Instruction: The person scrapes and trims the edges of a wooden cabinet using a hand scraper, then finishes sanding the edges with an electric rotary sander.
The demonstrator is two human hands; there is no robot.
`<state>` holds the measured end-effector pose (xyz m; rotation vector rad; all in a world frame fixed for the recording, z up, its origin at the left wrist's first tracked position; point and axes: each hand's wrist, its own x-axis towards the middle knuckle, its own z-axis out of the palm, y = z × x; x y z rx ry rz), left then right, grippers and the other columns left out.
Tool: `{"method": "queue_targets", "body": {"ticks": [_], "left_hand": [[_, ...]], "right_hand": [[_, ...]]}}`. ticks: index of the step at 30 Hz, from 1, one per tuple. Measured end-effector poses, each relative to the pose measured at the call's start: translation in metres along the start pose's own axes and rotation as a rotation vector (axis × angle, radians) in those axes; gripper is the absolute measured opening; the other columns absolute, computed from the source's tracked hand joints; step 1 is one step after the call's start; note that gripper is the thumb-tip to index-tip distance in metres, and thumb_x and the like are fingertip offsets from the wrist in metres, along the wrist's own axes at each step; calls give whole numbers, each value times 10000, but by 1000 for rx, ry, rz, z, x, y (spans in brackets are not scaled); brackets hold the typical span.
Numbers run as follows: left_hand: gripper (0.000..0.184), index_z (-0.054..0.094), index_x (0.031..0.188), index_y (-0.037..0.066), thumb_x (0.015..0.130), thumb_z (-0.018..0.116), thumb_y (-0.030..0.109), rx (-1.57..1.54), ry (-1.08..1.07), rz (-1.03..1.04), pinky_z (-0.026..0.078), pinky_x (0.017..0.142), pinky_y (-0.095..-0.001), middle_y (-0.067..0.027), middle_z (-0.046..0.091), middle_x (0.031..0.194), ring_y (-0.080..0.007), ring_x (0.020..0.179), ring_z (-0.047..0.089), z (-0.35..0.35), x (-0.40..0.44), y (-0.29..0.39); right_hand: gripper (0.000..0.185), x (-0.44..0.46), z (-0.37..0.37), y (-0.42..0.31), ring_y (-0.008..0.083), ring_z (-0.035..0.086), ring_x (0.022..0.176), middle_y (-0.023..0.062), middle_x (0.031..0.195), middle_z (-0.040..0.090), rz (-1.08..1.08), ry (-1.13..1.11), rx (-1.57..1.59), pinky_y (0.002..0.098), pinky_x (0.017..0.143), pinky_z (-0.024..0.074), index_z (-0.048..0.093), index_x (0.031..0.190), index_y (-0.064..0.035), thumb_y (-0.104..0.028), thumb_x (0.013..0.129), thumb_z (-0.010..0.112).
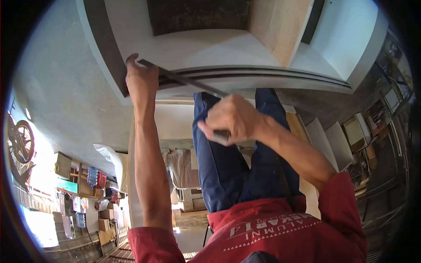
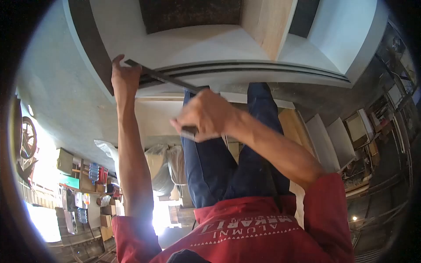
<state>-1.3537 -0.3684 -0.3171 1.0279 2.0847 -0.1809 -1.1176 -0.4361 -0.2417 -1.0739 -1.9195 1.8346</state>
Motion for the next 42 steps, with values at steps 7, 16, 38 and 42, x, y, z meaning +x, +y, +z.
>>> {"method": "queue_targets", "body": {"ticks": [7,16,38,42], "left_hand": [[689,526,1453,12,818,745,165,22,33,91,570,811,-416,-159,749,848,-309,820,739,16,6,-20],[612,510,1424,-5,859,700,139,18,-107,17,550,901,-468,-227,760,994,-430,1021,717,27,-9,4],[629,508,1367,-25,823,770,155,53,-89,22,547,919,-480,-236,755,980,-424,1023,723,61,-34,37],[634,500,1376,-24,832,769,162,99,-50,56,554,904,-472,-234,755,977,-420,970,735,63,-39,43]], "right_hand": [[116,-9,1,8,268,676,653,44,694,682,-36,25,43,390,569,497,674,730,-136,-153,769,782],[215,-33,-5,13,295,646,584,75,603,613,-50,97,9,413,546,483,652,679,-128,-175,866,747],[343,-81,-26,36,284,598,545,66,579,551,-68,168,5,411,502,427,540,607,-115,-170,892,722],[353,-77,-31,43,287,595,538,76,577,548,-57,213,-76,417,503,432,540,599,-113,-162,898,722]]}}
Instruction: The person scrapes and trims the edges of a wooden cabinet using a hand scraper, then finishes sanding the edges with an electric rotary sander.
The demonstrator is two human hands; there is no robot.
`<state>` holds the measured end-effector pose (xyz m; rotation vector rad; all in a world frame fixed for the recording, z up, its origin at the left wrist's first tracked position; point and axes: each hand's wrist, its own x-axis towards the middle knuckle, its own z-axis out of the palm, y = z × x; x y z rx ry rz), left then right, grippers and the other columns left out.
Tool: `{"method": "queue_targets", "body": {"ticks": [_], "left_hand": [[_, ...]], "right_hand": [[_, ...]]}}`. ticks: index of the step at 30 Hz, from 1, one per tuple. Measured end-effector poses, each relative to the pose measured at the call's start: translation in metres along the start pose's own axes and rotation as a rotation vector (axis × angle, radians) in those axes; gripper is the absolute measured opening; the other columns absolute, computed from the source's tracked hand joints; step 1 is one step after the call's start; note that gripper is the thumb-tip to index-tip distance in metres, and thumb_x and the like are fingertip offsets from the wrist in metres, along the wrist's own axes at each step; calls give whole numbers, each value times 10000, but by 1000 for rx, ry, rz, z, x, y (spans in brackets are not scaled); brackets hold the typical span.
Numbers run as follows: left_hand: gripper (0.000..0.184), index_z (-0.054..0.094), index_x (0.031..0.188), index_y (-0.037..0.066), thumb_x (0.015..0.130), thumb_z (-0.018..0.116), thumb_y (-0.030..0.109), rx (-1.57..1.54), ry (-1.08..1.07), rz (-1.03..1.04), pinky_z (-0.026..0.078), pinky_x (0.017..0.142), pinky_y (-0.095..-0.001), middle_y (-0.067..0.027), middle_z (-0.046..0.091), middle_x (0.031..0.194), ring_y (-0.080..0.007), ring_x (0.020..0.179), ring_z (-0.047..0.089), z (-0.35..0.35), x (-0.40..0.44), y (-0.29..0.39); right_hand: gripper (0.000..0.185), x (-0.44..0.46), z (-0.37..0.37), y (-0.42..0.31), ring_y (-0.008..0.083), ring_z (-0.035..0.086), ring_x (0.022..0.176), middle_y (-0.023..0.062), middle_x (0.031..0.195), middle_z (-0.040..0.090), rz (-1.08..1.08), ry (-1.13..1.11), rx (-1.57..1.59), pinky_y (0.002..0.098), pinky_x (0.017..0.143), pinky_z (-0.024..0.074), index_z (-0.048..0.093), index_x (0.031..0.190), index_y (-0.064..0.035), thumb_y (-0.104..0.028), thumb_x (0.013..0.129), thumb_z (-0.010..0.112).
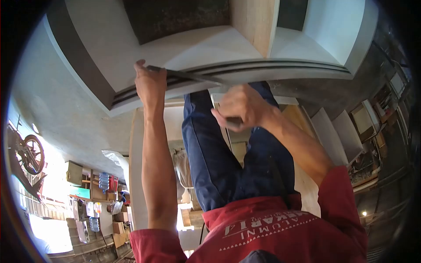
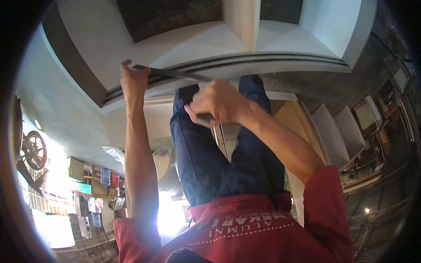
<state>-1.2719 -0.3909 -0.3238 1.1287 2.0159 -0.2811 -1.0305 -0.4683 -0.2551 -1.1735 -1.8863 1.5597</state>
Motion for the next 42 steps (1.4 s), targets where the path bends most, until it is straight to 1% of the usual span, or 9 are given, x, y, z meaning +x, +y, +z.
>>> {"method": "queue_targets", "body": {"ticks": [3,4,8,11,17,20,27,33,42], "left_hand": [[705,525,1409,-10,802,810,208,18,85,110,574,847,-414,-182,739,831,-324,814,748,19,-3,-14],[708,526,1404,-9,794,816,202,87,2,-48,573,869,-420,-191,747,895,-349,892,748,23,2,-2],[659,505,1370,-24,800,771,172,-35,-31,40,544,932,-496,-280,743,1056,-468,1045,709,19,-3,5],[667,503,1379,-25,803,775,173,52,49,125,544,945,-486,-275,751,1063,-452,1054,716,36,-6,4],[652,507,1369,-19,811,782,175,-45,-85,-33,552,927,-481,-271,745,1037,-452,1028,718,36,-9,19],[654,506,1363,-18,805,790,170,116,66,119,555,916,-473,-238,755,969,-433,991,729,47,-14,16],[659,515,1347,-25,794,808,180,33,10,81,539,946,-495,-294,730,1114,-472,1101,689,57,-17,21],[680,515,1351,-40,790,817,197,45,33,57,541,958,-489,-312,713,1157,-483,1122,679,61,-20,37],[684,512,1358,-34,790,816,196,36,1,58,541,960,-486,-288,732,1106,-464,1100,692,77,-31,39]], "right_hand": [[354,-14,-4,-7,303,586,535,82,579,547,9,2,104,422,506,432,526,598,-95,-150,889,721],[345,-18,-3,11,292,592,536,76,587,562,-34,-7,-17,419,510,437,544,601,-113,-155,899,712],[276,-20,-17,4,272,625,578,61,612,594,9,-43,35,416,525,448,625,653,-154,-169,918,702],[273,-31,-16,16,274,622,576,59,611,595,-32,-7,38,415,526,451,627,654,-154,-173,912,714],[302,-35,-26,13,277,617,554,51,589,585,1,-49,16,416,511,439,599,628,-150,-168,906,717],[333,-44,-25,19,273,615,548,53,579,578,-20,28,-12,411,501,436,572,601,-142,-161,897,721],[392,-46,-32,34,277,570,494,63,545,545,-26,51,21,402,480,424,506,538,-122,-136,863,726],[333,-58,-43,28,279,592,528,67,584,567,-53,6,123,408,486,426,520,586,-91,-99,847,727],[237,-80,-60,40,248,622,589,39,607,561,-44,-46,19,395,537,466,611,650,-164,-138,849,737]]}}
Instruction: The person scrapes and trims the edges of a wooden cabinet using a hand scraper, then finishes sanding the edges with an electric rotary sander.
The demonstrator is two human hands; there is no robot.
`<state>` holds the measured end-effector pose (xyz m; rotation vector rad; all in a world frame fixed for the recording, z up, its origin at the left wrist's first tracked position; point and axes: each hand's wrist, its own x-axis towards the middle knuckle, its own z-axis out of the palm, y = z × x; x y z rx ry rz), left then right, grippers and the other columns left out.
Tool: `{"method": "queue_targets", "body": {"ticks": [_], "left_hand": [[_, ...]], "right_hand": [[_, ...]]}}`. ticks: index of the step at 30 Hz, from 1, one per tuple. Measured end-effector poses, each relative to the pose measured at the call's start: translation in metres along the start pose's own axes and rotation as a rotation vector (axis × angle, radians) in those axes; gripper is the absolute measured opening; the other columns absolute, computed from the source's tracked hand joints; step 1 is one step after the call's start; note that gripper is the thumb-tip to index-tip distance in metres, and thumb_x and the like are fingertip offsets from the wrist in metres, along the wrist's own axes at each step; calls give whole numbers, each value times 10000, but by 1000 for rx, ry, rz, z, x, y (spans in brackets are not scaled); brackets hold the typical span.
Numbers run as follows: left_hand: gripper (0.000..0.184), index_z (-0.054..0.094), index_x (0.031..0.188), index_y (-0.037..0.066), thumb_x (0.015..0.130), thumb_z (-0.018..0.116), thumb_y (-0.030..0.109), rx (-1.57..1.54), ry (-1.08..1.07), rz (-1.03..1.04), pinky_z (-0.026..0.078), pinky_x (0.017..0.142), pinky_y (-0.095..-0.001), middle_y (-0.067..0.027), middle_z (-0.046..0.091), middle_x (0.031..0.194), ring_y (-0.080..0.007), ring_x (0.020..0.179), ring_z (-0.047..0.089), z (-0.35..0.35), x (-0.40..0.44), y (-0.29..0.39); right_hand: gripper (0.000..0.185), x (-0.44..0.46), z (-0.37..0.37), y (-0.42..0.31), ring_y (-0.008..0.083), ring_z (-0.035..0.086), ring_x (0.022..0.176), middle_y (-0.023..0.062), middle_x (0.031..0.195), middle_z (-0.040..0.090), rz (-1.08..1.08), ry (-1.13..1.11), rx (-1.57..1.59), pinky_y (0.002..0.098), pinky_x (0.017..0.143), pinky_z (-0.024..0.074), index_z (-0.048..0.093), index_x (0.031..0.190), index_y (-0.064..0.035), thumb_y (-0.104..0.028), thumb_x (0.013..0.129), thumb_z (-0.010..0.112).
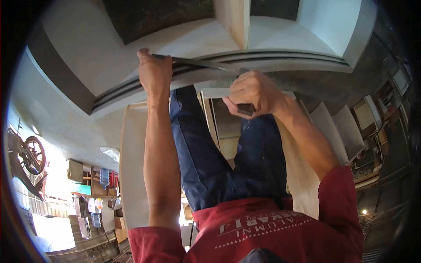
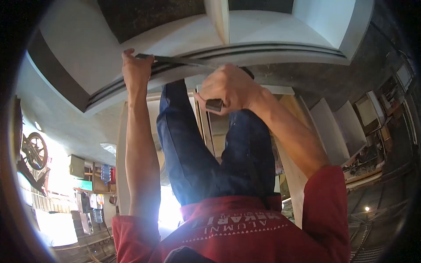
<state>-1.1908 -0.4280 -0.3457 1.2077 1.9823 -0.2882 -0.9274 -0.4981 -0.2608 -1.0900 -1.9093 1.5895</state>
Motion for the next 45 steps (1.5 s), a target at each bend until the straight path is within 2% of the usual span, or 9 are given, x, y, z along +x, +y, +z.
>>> {"method": "queue_targets", "body": {"ticks": [5,6,10,20,29,35,40,42,45], "left_hand": [[673,511,1349,-33,792,815,189,-45,-45,-61,543,949,-488,-264,747,1055,-450,1078,700,0,-5,32],[675,508,1356,-22,793,815,189,-5,36,56,546,943,-476,-228,760,991,-439,1047,710,13,-1,19],[689,508,1349,-32,785,833,194,-90,-84,-68,543,949,-472,-268,744,1078,-466,1072,696,-1,-13,42],[645,522,1332,-39,805,822,178,-65,-61,-42,543,952,-478,-289,734,1100,-465,1113,687,24,-27,59],[746,518,1373,-51,771,860,229,21,28,58,567,884,-432,-223,762,1026,-385,959,741,44,-25,73],[676,525,1330,-47,782,840,194,21,27,84,549,940,-469,-260,752,1025,-451,1076,704,49,-33,84],[638,528,1331,-44,810,815,185,-46,-42,-34,550,928,-455,-211,769,1008,-420,1032,723,48,-36,89],[709,521,1358,-60,800,855,221,-10,4,40,567,870,-416,-178,757,963,-327,914,743,62,-31,78],[598,524,1338,-27,834,790,156,-117,10,-9,552,898,-445,-176,772,924,-381,952,733,59,-30,89]], "right_hand": [[243,-12,-17,5,278,612,598,39,607,541,-6,-12,-22,411,552,457,593,661,-141,-160,835,762],[237,-11,-15,16,276,609,593,39,599,532,8,-25,20,411,561,460,588,659,-140,-143,819,763],[216,-19,-28,-5,270,608,590,43,598,545,57,-80,-38,412,546,454,581,650,-141,-108,779,752],[275,-36,-43,27,253,575,553,59,580,529,42,-23,-16,381,498,425,553,606,-107,-104,797,750],[343,-50,-57,34,259,517,501,55,550,481,17,34,21,386,475,393,492,570,-110,-76,811,734],[282,-69,-68,32,252,543,545,51,592,506,3,-14,63,382,503,399,532,613,-123,-48,802,728],[225,-74,-76,41,252,568,580,33,613,539,-26,-33,72,382,527,413,579,649,-142,-84,799,737],[208,-76,-79,57,253,568,580,40,626,557,-41,-77,107,386,536,420,588,644,-125,-90,791,730],[211,-72,-80,62,260,564,576,43,634,559,-20,-85,106,385,532,416,589,639,-115,-92,781,742]]}}
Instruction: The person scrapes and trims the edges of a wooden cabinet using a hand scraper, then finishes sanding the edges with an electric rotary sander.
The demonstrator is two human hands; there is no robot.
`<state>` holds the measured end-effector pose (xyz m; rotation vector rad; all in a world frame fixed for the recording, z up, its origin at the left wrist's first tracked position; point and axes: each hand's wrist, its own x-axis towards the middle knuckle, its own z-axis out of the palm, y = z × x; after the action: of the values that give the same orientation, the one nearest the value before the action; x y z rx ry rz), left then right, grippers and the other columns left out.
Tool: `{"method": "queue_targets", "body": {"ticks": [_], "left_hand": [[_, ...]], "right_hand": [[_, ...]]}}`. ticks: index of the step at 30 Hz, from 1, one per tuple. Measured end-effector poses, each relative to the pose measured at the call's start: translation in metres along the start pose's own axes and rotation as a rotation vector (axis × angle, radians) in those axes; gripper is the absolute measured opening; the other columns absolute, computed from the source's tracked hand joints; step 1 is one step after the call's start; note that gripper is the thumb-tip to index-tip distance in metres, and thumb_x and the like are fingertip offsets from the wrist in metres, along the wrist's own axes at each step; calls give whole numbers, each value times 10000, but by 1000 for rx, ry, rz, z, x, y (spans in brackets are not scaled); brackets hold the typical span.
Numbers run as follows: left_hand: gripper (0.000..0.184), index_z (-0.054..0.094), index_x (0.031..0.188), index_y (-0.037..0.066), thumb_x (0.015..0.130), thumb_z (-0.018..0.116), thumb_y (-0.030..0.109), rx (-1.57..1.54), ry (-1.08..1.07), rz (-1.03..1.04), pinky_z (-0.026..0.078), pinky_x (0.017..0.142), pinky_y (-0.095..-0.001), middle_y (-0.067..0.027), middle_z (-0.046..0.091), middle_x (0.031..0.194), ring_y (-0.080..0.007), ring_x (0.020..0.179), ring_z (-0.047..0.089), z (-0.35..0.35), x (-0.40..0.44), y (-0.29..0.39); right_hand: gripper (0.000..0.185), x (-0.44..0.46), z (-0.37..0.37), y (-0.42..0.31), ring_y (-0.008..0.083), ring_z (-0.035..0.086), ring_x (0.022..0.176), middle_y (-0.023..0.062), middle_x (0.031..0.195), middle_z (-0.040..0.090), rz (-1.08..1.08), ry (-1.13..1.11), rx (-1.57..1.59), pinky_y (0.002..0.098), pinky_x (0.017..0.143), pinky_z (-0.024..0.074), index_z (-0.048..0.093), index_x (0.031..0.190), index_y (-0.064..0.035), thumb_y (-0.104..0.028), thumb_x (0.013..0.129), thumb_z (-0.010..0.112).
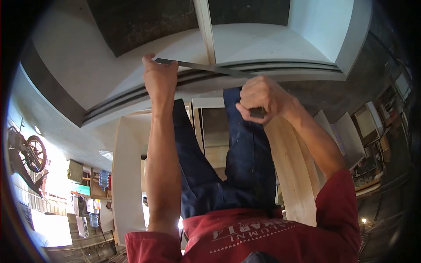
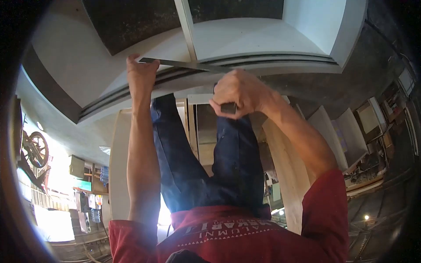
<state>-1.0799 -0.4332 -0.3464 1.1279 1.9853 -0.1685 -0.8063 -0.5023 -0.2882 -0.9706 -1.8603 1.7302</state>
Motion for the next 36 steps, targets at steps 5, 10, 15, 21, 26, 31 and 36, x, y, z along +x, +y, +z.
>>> {"method": "queue_targets", "body": {"ticks": [5,10,15,21,26,31,36], "left_hand": [[412,600,1281,-12,901,721,94,-262,230,238,517,954,-415,-152,756,1057,-303,1013,707,-25,-58,1],[358,671,1253,20,901,706,77,68,-204,889,481,1084,-452,-162,706,1302,-357,1201,663,17,-88,39],[417,664,1311,16,898,692,64,106,-368,958,469,1147,-468,-180,669,1376,-371,1318,606,64,-114,70],[421,677,1321,39,900,684,54,51,-411,996,503,1120,-450,-153,683,1369,-349,1287,637,58,-113,66],[356,725,1237,60,881,705,43,-34,-422,975,550,1027,-436,-118,717,1292,-339,1161,688,62,-112,70],[162,768,1009,44,848,760,54,-69,-303,897,554,832,-435,-106,727,1010,-338,905,669,69,-94,72],[99,758,982,26,888,742,50,-91,-249,827,547,831,-428,-124,722,972,-313,944,691,45,-78,44]], "right_hand": [[384,-19,-29,-71,256,383,496,49,599,363,-74,290,-51,368,468,292,360,593,-82,19,708,712],[391,-66,-59,-131,185,362,489,17,603,380,-45,651,26,330,459,267,382,601,-61,-109,857,674],[453,-86,-58,-131,167,354,483,20,589,405,19,826,-89,330,461,267,343,612,-58,-164,966,603],[356,-93,-31,-113,183,383,492,37,603,430,102,888,-111,338,459,292,390,612,-39,-57,899,599],[329,-90,-25,-108,185,408,511,52,613,446,148,953,-56,334,463,304,385,636,-35,-32,899,584],[342,-80,-23,-112,184,434,536,63,630,461,117,942,-86,315,474,312,363,649,-33,-28,937,547],[307,-75,-12,-112,186,459,550,83,661,496,172,941,-198,325,475,345,411,671,-23,-11,948,544]]}}
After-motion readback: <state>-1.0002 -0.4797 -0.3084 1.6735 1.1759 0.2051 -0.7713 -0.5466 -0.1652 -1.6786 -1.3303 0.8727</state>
